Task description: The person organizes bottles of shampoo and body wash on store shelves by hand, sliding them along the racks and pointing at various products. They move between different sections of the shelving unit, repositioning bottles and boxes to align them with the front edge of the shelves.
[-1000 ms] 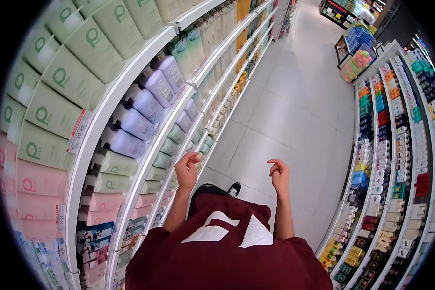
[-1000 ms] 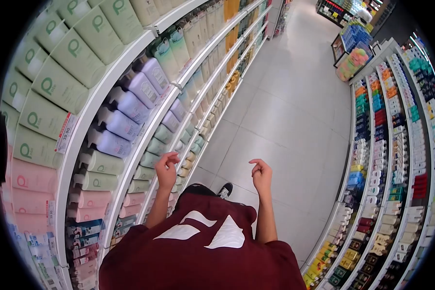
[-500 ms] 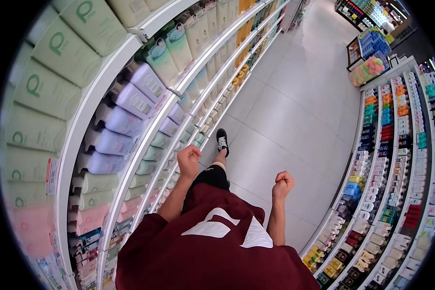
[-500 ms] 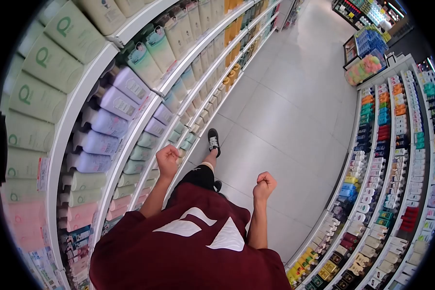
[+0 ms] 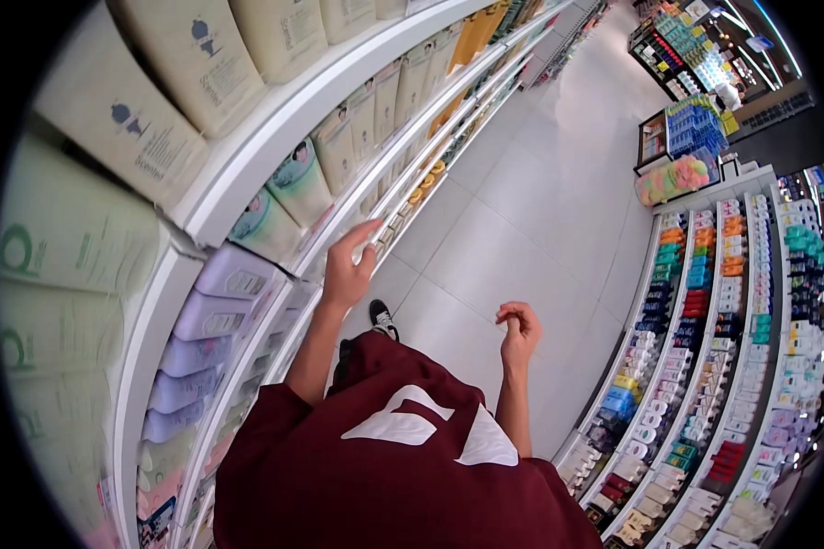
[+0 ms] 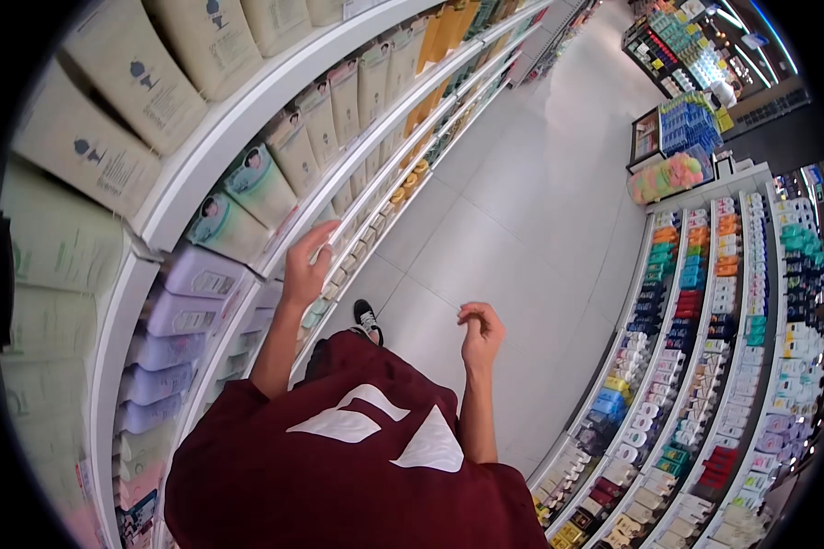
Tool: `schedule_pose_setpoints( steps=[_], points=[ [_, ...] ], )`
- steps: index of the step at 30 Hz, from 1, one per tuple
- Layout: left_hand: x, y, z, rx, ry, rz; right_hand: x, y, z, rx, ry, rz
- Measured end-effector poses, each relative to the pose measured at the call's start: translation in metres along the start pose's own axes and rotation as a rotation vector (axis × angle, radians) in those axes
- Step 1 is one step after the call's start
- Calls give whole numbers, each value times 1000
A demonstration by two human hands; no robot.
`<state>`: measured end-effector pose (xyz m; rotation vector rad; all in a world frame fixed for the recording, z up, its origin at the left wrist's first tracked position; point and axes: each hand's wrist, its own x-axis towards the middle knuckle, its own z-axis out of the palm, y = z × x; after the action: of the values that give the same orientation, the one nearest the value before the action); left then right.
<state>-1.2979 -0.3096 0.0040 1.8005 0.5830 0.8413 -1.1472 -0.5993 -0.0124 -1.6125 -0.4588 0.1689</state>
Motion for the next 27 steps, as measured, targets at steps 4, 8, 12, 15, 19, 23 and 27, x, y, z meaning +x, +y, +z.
schedule_pose_setpoints(
  steps=[4,8,12,15,19,23,27],
  points=[
    [45,11,-16,137,39,61,54,-9,46,45,-221,35],
    [55,16,-20,145,71,-43,91,-5,101,34,-451,100],
    [58,14,-13,200,168,-50,131,-15,161,-86,-612,22],
    [63,9,-7,192,215,-129,162,-23,203,-99,-737,-122],
    [67,9,0,257,280,-166,193,-25,253,-126,-912,-358],
    [75,21,18,274,413,-281,212,-28,277,-262,-1104,-526],
    [82,16,31,267,567,-349,229,-27,291,-346,-1223,-648]
  ],
)
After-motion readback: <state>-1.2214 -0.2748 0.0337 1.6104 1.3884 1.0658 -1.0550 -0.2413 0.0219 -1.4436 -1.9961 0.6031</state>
